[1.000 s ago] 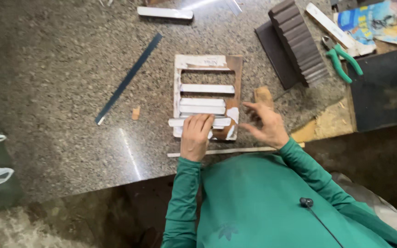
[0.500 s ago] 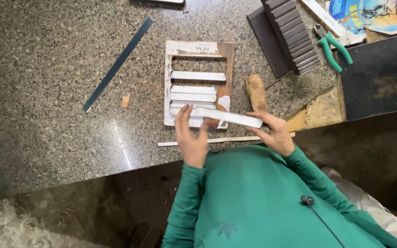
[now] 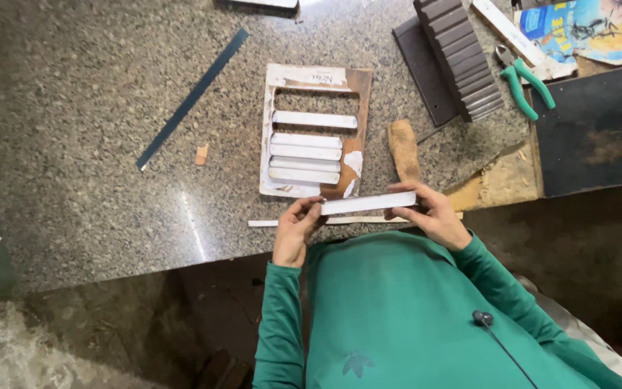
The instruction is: The person assembles a metal frame by inserting white rectangular bars into slots on a base. They use a wooden mallet to tap the bars into place and adjust their alignment. The person handles the bars one at a time, ensuring they fit securely within the frame.
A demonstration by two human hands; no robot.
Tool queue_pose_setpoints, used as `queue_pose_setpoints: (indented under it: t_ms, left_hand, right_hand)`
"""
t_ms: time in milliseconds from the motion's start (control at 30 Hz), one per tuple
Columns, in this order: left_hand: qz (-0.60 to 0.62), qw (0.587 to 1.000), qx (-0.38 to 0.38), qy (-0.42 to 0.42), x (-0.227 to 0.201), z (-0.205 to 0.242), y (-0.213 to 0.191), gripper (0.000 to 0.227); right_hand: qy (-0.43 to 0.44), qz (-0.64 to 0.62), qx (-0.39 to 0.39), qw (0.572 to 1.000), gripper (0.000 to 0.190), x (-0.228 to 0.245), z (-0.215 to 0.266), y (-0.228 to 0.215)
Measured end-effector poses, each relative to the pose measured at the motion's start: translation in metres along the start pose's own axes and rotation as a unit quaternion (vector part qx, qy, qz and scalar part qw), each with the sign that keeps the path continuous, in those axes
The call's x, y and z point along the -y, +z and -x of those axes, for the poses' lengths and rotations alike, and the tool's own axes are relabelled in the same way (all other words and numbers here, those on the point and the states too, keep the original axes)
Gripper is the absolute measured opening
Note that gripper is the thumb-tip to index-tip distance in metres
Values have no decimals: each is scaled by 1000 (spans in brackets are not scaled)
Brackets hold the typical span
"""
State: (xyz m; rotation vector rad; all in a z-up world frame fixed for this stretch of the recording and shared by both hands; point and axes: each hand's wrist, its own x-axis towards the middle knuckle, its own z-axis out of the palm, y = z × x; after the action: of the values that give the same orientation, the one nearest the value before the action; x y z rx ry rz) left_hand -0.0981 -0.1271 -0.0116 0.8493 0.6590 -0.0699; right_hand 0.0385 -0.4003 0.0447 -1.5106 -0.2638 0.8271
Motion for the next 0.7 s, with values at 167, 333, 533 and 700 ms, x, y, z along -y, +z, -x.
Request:
queue_pose_setpoints:
  t_ms: [167, 333, 533, 700]
  left_hand:
    - [40, 999, 18, -23, -3, 4, 0, 29]
    - [27, 999, 19, 1, 1, 5, 1, 37]
    - [32, 998, 34, 31, -5, 2, 11, 42]
    - [53, 998, 16, 26, -3, 1, 11, 44]
  right_hand:
    - [-5, -316, -47, 948, 43, -11, -5, -9]
    - [3, -304, -132, 943, 36, -39, -14, -18]
    - [66, -395, -95, 912, 31, -62, -31, -28]
    - [95, -432, -56, 895, 34, -68, -39, -32]
